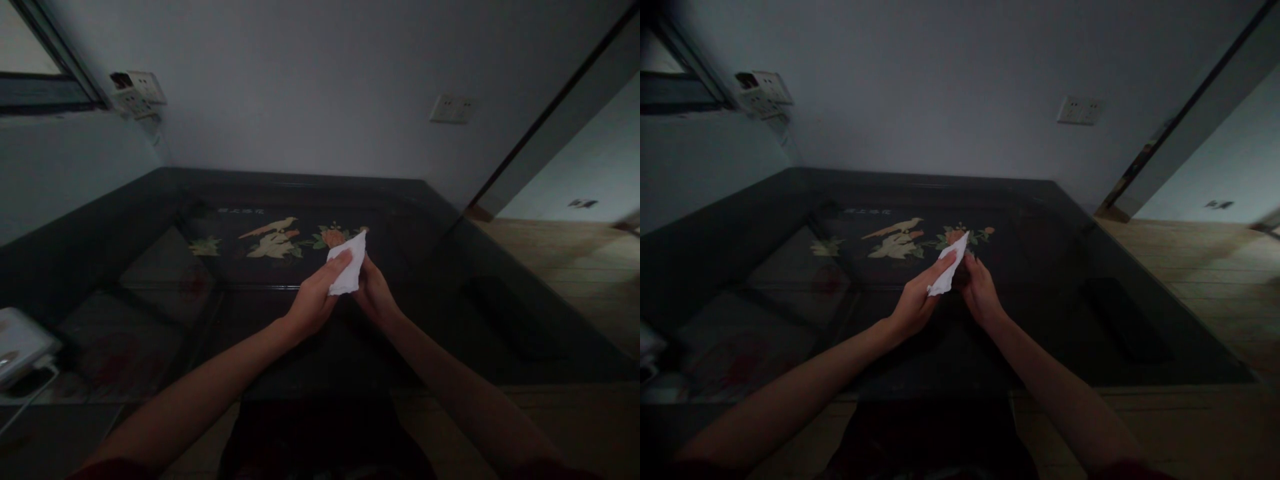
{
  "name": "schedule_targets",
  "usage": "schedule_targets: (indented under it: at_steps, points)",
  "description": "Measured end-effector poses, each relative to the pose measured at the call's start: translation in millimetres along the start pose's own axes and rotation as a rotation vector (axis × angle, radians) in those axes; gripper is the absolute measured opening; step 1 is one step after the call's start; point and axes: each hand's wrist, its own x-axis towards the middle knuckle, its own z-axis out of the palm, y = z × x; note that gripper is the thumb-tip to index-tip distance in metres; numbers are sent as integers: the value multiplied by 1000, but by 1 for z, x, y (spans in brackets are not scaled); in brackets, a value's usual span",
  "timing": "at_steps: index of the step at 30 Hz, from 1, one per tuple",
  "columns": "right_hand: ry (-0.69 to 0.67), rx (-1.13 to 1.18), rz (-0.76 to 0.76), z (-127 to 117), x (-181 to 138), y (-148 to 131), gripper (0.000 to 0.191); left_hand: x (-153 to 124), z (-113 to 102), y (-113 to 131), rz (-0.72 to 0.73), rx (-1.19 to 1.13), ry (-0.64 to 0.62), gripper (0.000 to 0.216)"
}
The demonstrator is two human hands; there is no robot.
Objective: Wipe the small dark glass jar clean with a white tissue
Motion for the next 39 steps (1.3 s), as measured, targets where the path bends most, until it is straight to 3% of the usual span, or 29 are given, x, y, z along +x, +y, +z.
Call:
schedule_targets:
  at_steps: [9, 13, 17, 28, 32, 39]
  points:
    - [82, 70, -54, 0, 0, -3, 27, 0, -1, -11, -112, 42, 8, 46]
    - [71, 47, -7, 0, -2, -1, 30, 5, -1, -15, -246, 39, 32, 37]
    - [62, 34, 34, -1, -2, 2, 32, 8, 0, -21, -337, 61, 20, 47]
    - [66, 75, -38, -3, 3, -4, 34, 5, -3, 8, -208, 79, -1, 46]
    - [51, 66, -45, -1, 1, -4, 33, 5, -3, 1, -178, 50, 4, 44]
    - [59, 20, -29, 3, -3, -4, 29, 10, -2, -15, -263, -34, 13, 48]
